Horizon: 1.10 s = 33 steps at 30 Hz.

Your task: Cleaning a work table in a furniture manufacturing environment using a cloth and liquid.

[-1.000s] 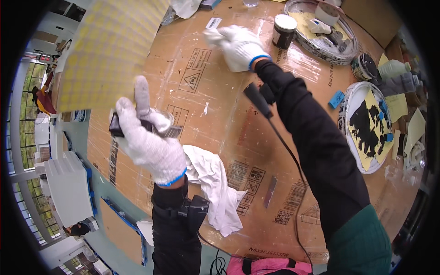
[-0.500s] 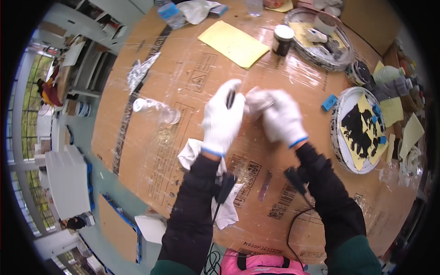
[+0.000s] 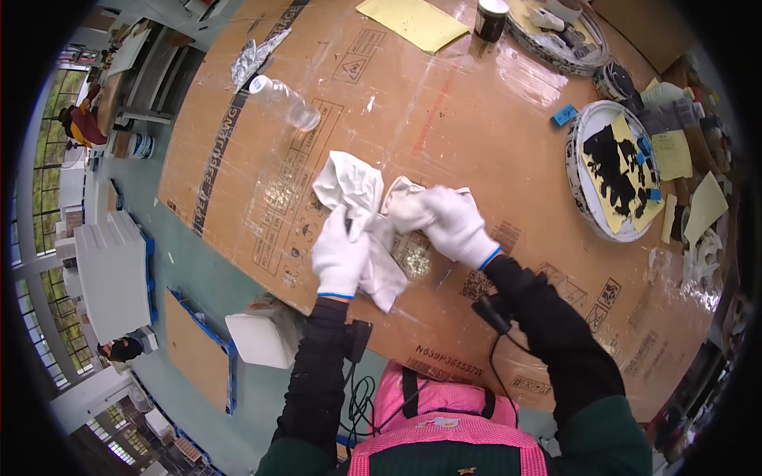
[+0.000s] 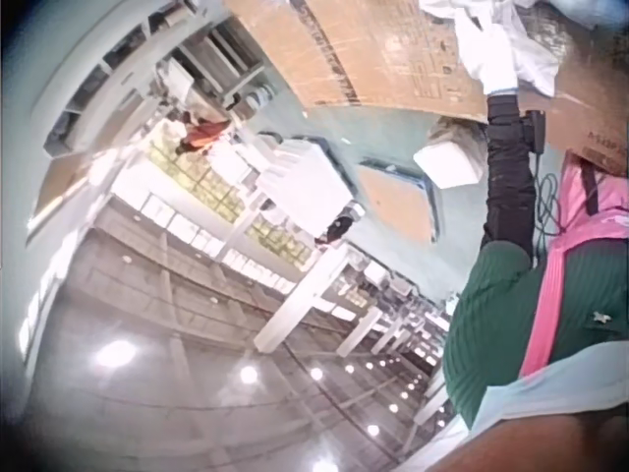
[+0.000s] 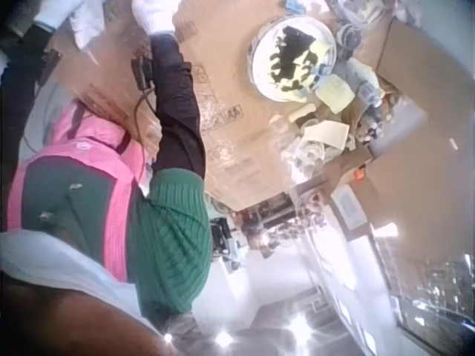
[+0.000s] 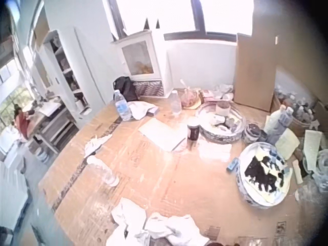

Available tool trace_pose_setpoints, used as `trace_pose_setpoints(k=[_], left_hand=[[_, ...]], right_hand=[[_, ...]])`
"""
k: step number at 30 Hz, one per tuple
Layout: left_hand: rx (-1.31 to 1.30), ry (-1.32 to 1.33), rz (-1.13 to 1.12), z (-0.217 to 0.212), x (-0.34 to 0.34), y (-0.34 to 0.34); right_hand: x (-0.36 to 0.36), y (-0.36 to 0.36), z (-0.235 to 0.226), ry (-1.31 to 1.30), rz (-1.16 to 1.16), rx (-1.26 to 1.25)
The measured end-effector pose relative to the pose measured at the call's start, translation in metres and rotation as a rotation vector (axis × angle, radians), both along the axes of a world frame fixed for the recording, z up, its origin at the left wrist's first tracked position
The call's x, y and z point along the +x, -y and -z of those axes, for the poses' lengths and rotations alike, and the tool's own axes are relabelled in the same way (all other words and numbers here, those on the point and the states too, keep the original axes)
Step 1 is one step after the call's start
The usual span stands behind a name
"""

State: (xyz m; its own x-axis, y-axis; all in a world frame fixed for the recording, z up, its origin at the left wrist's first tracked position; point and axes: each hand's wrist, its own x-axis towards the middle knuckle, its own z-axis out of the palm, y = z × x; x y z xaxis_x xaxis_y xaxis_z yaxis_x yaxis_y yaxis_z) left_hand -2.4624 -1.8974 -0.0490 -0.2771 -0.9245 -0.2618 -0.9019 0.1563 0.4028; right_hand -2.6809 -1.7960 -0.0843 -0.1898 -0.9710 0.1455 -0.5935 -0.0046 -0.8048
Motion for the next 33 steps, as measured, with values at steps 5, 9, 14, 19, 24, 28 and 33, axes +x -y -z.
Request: trace_pose_setpoints(k=[5,9,14,19,24,28,33], left_hand=[[-0.03,-0.625,-0.277,-0.058,0.053,-0.014],[0.061,-0.988,-0.468,-0.104,0.129,-0.022],[0.188,-1.361,-0.407,-0.111,0.22,-0.042],[0.592,-1.826,-0.61,-0.124,0.211,-0.062],[0.405,-1.587,-0.722,-0.133,0.232,-0.072],[0.534,-1.906,-0.55,-0.106,0.261,-0.071],[0.258,-1.233,-0.581,-0.105,0.202,-0.081]], right_hand=[[-0.119,0.043,-0.015,0.218,0.44,-0.049],[-0.088,0.066,-0.008,-0.598,0.512,0.176],[0.11,0.068,-0.037,-0.487,0.06,0.232],[0.249,-0.031,-0.051,-0.17,-0.625,0.25],[0.166,-0.041,-0.082,0.827,-0.437,0.401],[-0.007,-0.061,-0.064,0.715,0.168,-0.129],[-0.007,-0.137,-0.117,-0.083,-0.221,0.563]])
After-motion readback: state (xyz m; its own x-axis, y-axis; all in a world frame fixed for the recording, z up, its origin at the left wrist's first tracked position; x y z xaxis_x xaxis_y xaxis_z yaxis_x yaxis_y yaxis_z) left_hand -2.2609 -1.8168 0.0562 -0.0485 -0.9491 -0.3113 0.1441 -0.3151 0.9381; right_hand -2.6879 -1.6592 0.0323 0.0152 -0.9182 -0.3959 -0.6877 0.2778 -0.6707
